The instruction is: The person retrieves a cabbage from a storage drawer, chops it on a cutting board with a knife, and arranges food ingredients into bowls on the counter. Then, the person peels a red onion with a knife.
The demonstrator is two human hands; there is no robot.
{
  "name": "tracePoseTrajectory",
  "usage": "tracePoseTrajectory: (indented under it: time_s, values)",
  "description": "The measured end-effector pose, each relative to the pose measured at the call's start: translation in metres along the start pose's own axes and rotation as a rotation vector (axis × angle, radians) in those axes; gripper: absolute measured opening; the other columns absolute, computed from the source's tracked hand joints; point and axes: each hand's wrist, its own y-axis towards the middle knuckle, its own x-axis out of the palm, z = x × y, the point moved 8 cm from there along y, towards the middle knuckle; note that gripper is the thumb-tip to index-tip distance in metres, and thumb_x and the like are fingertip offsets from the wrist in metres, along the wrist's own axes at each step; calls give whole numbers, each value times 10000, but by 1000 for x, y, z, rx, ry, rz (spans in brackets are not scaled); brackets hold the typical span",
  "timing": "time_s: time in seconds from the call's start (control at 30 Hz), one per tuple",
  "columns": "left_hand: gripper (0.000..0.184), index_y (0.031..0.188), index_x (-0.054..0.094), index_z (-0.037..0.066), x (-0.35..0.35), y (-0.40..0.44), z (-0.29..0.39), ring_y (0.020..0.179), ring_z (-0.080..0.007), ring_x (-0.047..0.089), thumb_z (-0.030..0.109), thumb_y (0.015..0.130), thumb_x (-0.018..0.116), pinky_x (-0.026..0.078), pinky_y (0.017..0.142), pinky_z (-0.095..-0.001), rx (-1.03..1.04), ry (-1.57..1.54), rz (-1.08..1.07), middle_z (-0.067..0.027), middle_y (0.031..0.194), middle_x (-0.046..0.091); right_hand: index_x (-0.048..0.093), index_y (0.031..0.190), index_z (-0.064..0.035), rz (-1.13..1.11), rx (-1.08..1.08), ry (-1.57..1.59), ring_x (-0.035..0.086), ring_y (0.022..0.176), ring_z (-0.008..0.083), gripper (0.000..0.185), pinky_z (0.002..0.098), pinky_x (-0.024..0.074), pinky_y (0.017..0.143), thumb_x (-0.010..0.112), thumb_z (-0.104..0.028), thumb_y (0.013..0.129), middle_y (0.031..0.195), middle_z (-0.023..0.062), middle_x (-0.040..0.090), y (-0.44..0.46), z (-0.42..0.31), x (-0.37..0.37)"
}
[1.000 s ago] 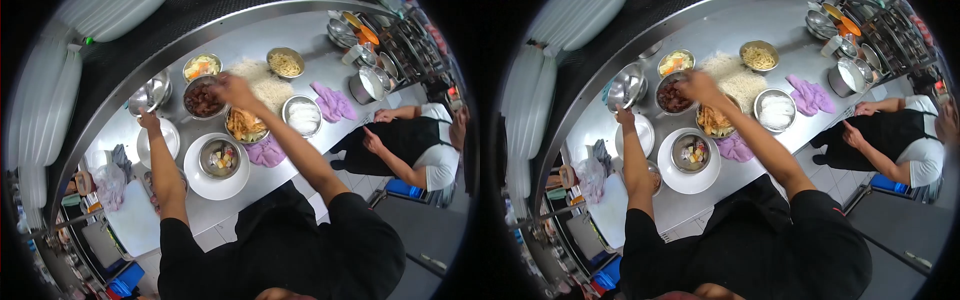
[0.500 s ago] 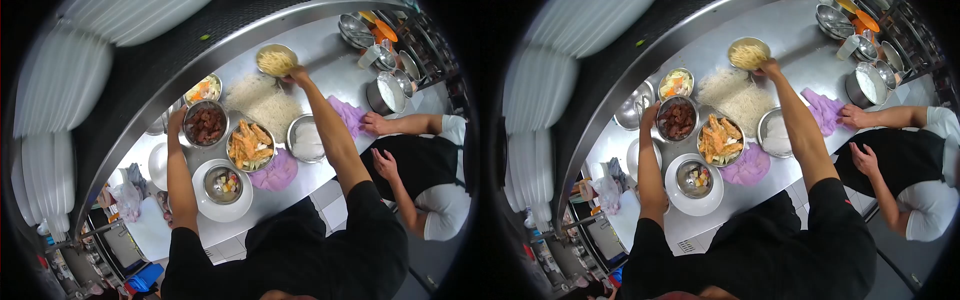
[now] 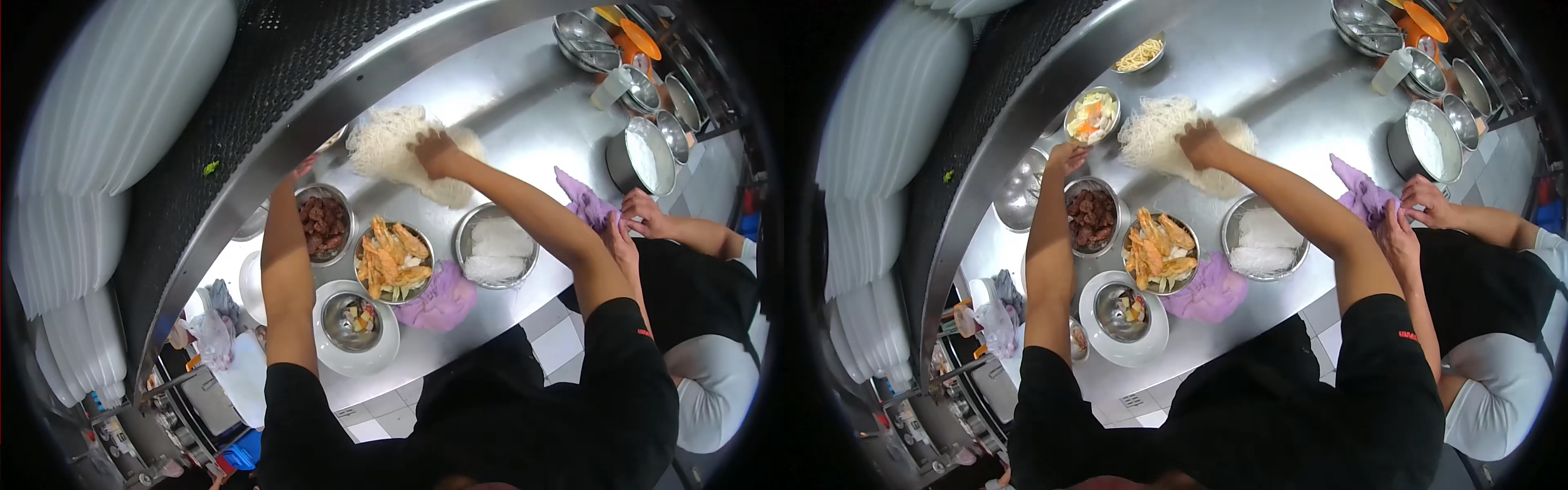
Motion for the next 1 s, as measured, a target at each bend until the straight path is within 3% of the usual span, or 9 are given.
tracePoseTrajectory:
  time_s: [0.2,0.3,0.43,0.5,0.6,0.7,0.73,0.87,1.0]
  values:
    - [402,1281,560,57,-36,-5,-5,1146,-226,583,228,921,510,440,981,-351,261,285,146,-115,1256,622,547,1309,-147,334,13,-160,462,1272,411,391,644,283,1053,453,-160,930,1407,200,467,71,39,-65]
    - [430,1278,592,61,-61,-36,-43,1177,-231,570,223,881,568,427,1006,-346,915,730,125,-114,1279,613,573,1265,-140,410,-57,161,538,1213,319,406,578,356,1042,448,-84,883,1410,172,476,71,28,-62]
    - [190,1015,660,18,37,-362,6,937,-154,642,124,858,660,507,809,-288,772,234,-296,-70,951,684,623,1195,-54,654,-320,494,606,1006,399,462,455,487,878,639,-31,733,1106,212,641,-50,-14,-82]
    - [236,1096,671,45,22,-455,-15,906,-140,654,141,881,682,505,861,-294,573,365,-421,-54,956,705,626,1187,-74,354,-215,637,672,817,317,564,406,524,741,796,-43,650,1069,199,657,-96,-32,-74]
    - [182,1045,695,47,-67,-573,20,896,-143,663,108,876,671,509,824,-295,581,389,161,-56,991,715,623,1194,-59,488,-359,856,692,765,190,592,323,538,681,780,66,637,1104,124,677,-156,-55,-64]
    - [228,1061,686,43,-176,-680,73,934,-202,661,161,865,688,495,846,-313,1155,290,1118,-102,1034,698,641,1159,-36,215,-71,1069,679,731,196,537,336,534,701,774,38,644,1025,140,699,-190,-67,-44]
    - [311,1128,659,43,-179,-710,104,986,-239,653,226,878,686,485,879,-345,1217,787,1527,-113,1072,688,641,1159,-36,215,-65,1067,679,731,196,537,336,534,701,774,38,644,1025,140,699,-201,-73,-50]
    - [586,1282,529,143,-280,-652,163,1269,-369,452,433,812,724,409,1004,-520,762,1211,1448,-155,1481,360,673,1115,-48,389,-246,802,641,676,219,490,338,508,661,814,-76,646,878,145,686,-241,-122,-79]
    - [459,1223,612,56,-278,-689,184,1091,-287,620,362,886,673,464,939,-371,1191,1280,1399,-143,1190,640,683,1091,-39,459,-211,875,650,722,204,380,317,521,703,781,-72,725,925,134,700,-277,-147,-105]
